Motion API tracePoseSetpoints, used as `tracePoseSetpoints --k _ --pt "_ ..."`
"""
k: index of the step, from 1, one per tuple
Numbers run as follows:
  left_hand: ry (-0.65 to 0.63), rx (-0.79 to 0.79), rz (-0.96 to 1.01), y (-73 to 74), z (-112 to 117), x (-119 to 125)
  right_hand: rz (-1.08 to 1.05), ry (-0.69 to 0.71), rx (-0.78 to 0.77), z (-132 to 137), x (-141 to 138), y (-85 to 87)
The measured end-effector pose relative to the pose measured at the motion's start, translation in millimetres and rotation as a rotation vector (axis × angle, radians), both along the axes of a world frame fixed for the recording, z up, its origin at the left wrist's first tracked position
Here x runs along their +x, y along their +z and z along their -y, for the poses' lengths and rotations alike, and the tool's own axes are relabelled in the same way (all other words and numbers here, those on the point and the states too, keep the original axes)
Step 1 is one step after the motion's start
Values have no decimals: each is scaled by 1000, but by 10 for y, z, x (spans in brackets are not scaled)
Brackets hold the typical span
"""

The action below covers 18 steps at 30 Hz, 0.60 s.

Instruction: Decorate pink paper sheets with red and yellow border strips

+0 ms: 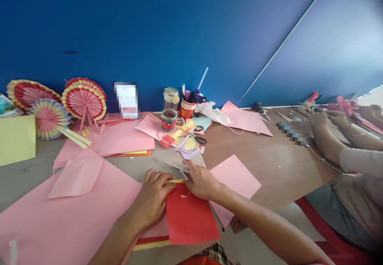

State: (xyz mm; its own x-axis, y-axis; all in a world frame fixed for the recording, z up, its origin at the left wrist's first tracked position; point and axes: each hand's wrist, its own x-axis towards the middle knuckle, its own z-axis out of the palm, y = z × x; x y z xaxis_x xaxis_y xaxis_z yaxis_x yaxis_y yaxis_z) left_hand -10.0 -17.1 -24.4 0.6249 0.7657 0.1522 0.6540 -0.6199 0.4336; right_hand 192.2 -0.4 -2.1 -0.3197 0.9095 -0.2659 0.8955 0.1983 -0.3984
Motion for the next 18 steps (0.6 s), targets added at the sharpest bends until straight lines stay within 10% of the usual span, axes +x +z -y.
tracePoseSetpoints --k 13,18 --pt "3 26 -15 -18 15 -10 -149 -293 11 -181 353 159" --pt "6 29 -18 -39 10 -8 -107 -136 -93 -19 160 88"
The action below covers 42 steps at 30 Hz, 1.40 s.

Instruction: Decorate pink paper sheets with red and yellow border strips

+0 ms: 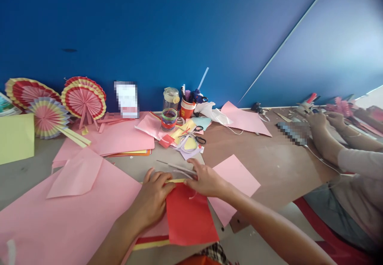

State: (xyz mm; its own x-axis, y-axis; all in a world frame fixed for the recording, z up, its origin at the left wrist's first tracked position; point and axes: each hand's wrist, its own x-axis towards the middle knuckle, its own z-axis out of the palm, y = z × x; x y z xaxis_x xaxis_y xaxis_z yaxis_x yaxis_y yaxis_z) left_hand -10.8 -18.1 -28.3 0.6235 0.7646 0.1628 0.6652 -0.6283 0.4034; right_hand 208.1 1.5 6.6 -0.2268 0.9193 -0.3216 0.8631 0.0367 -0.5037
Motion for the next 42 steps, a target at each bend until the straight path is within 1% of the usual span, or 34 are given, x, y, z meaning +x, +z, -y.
tracePoseSetpoints --k 3,5,9,13,15,17,19,21,24,28,30,32,35,38,42 --pt "6 -3 5 0 2 7 79 94 34 42 -83 -62" --pt "7 -2 10 6 4 8 90 85 55 22 -69 -86" --pt "5 3 10 16 11 3 24 -23 135 -76 91 -125" --pt "5 4 15 12 15 0 -4 -170 245 -197 294 -148" --pt "10 -5 19 7 16 3 35 -256 258 -246 379 -110" --pt "12 -10 21 0 17 6 59 -346 234 -265 452 -37" --pt "4 -5 18 -7 16 7 -8 -379 218 -241 522 47" --pt "-11 1 12 -16 15 8 -157 -329 224 -180 599 108" --pt "-23 -10 20 -25 13 13 -326 -174 191 -55 728 137" --pt "-10 -43 40 -15 9 28 -394 24 108 97 883 112" --pt "1 -62 53 0 3 36 -406 70 84 146 939 83" --pt "15 -86 75 13 -7 42 -424 79 57 170 982 42" --pt "50 -129 111 15 -33 46 -472 19 20 170 1038 -23" --pt "96 -182 145 -9 -64 54 -541 -120 63 182 1100 -56" --pt "125 -221 172 -35 -90 75 -815 -319 175 287 1179 -42"
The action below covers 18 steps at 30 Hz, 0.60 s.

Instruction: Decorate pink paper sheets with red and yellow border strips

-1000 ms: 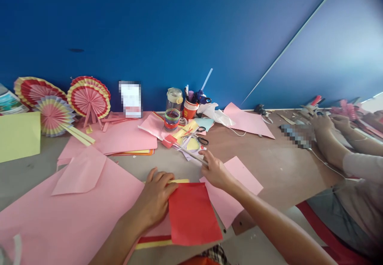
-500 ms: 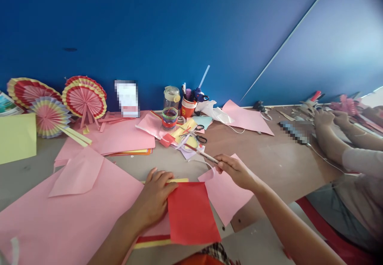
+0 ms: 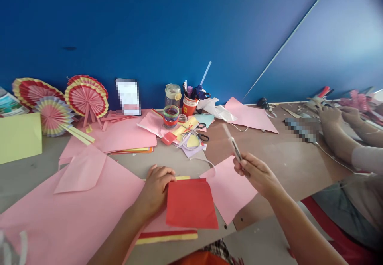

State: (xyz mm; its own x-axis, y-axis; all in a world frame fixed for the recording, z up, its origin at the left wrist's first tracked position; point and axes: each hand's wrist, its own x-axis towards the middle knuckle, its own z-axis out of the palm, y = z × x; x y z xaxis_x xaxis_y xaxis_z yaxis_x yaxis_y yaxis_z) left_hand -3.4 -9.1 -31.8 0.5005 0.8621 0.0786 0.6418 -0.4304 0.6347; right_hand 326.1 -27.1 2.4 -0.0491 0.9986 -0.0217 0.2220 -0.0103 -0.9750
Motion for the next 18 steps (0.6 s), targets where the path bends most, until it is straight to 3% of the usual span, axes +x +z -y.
tracePoseSetpoints --k 3,7,11,15,18 --pt "-19 31 -18 33 16 8 -122 -42 -10 93 18 12" --pt "-117 44 -105 102 66 -44 -113 -23 -83 133 -37 6" --pt "-177 11 -122 79 90 -147 -82 5 -175 134 -170 -5" --pt "-128 58 -118 15 79 -169 22 13 -265 152 -322 -71" --pt "-46 94 -130 25 59 -116 137 11 -249 120 -394 -142"
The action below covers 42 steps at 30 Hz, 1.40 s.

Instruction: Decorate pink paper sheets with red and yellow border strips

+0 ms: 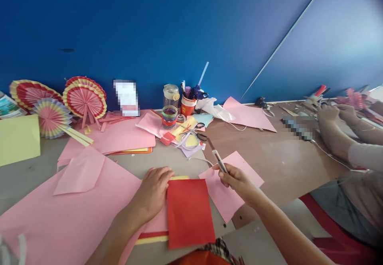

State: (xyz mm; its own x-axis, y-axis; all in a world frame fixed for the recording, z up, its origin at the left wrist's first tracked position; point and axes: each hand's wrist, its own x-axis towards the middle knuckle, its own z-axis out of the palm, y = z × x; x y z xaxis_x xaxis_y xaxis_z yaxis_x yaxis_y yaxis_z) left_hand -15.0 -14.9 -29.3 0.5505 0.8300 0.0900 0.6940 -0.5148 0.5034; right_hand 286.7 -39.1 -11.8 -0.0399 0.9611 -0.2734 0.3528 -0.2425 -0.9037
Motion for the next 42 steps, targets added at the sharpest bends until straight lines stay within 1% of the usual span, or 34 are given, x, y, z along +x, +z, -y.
tracePoseSetpoints --k 2,5,8,10,13,16,18,21,23,24,25,27,29,30,32,34,37,39,42 --pt "29 -10 -27 41 -13 51 134 3 81 -63 -21 -36" --pt "56 -53 -128 129 -26 134 359 45 240 -202 -22 -75" --pt "70 -58 -238 206 -32 216 472 74 342 -350 -12 -129" --pt "79 -45 -290 233 -36 263 511 57 370 -441 -13 -172" --pt "106 -50 -316 229 -50 308 560 25 383 -551 -34 -213" --pt "135 -79 -281 202 -81 311 583 24 377 -625 -61 -198" --pt "158 -91 -221 207 -116 287 573 30 379 -663 -66 -168" --pt "207 -97 -49 309 -186 213 534 15 377 -731 -45 -112" --pt "276 -111 136 439 -236 143 531 -21 365 -784 -19 -72" --pt "316 -143 233 513 -263 104 536 -42 358 -808 -6 -50" --pt "386 -155 338 586 -292 63 541 -62 352 -830 5 -29" --pt "566 -111 601 708 -360 -19 548 -100 339 -861 18 10" --pt "733 -102 936 782 -435 -93 554 -143 318 -874 18 36" --pt "768 -136 1122 800 -470 -121 558 -162 304 -875 15 43" --pt "771 -234 1408 800 -518 -157 561 -187 271 -871 7 43" --pt "753 -344 1556 760 -529 -163 564 -200 244 -863 5 29" --pt "781 -543 1645 647 -492 -142 584 -216 219 -860 26 -9" --pt "838 -663 1715 565 -463 -124 610 -228 205 -869 56 -48" --pt "945 -735 1791 478 -434 -87 673 -250 177 -883 99 -116"
